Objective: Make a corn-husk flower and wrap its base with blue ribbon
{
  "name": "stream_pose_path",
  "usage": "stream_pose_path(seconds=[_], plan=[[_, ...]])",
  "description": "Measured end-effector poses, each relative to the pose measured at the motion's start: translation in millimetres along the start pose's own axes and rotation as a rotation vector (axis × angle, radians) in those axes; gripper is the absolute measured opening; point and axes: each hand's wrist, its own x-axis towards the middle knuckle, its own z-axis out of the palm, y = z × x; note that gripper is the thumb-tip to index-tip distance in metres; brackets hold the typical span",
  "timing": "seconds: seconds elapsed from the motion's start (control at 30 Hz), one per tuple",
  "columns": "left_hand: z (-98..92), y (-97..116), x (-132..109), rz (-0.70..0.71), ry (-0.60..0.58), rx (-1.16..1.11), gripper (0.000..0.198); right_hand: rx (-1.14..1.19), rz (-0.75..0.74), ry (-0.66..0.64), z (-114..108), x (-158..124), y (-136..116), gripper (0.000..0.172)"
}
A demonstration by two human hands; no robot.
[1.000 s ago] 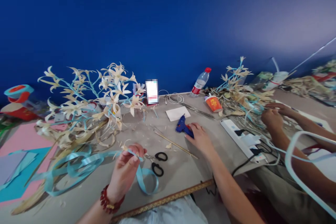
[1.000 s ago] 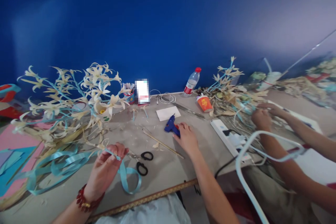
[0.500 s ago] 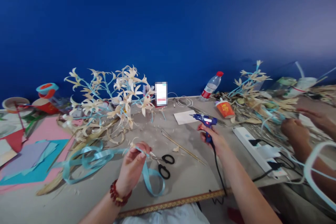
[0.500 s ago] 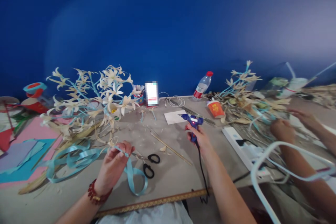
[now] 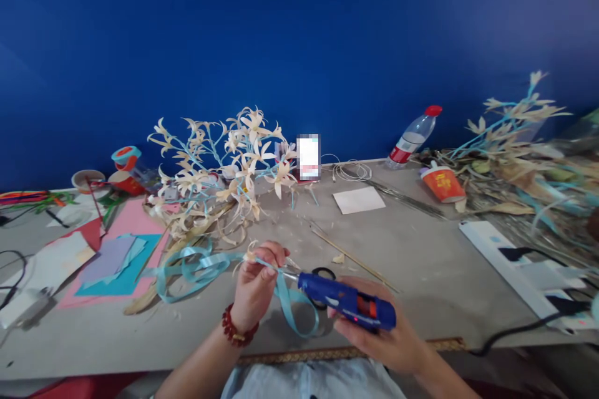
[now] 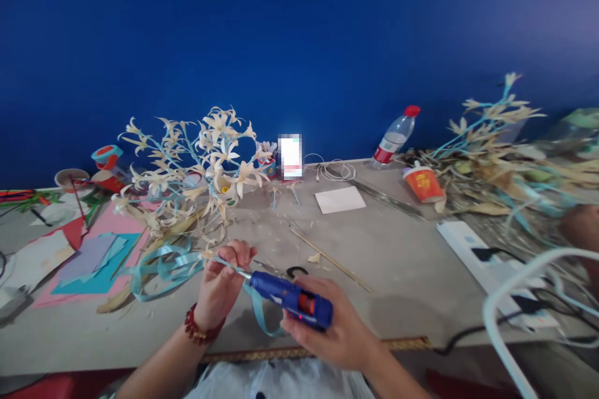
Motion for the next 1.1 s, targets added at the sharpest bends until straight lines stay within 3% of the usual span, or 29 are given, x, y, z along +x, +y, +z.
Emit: stream_pose_path(seconds=[0.13, 0.3, 0.63, 0.93, 1.1], plan=[[-1.8, 0, 0, 0.049, -0.043, 0.001, 0.015, -0.321, -0.283, 0.076, -3, 2, -3, 0.048], [-1.9, 1, 2, 0.094, -0.064, 0.021, 0.016, -0.415, -0.405, 0.110, -3, 3, -9, 0.046], [-2.2, 1, 3, 0.094, -0.073, 0.041, 0.016, -0.415, -0.395, 0.162, 3, 4, -9, 0.041], [-2.4, 2, 2, 0.095, -0.102, 0.025, 0.014, -0.343, -0.343, 0.199, 5, -3, 13, 0.047], [-1.5, 3, 1, 0.097, -0.096, 0.037, 0.016, -0.305, -0.274, 0.122, 4, -2, 4, 0.045]])
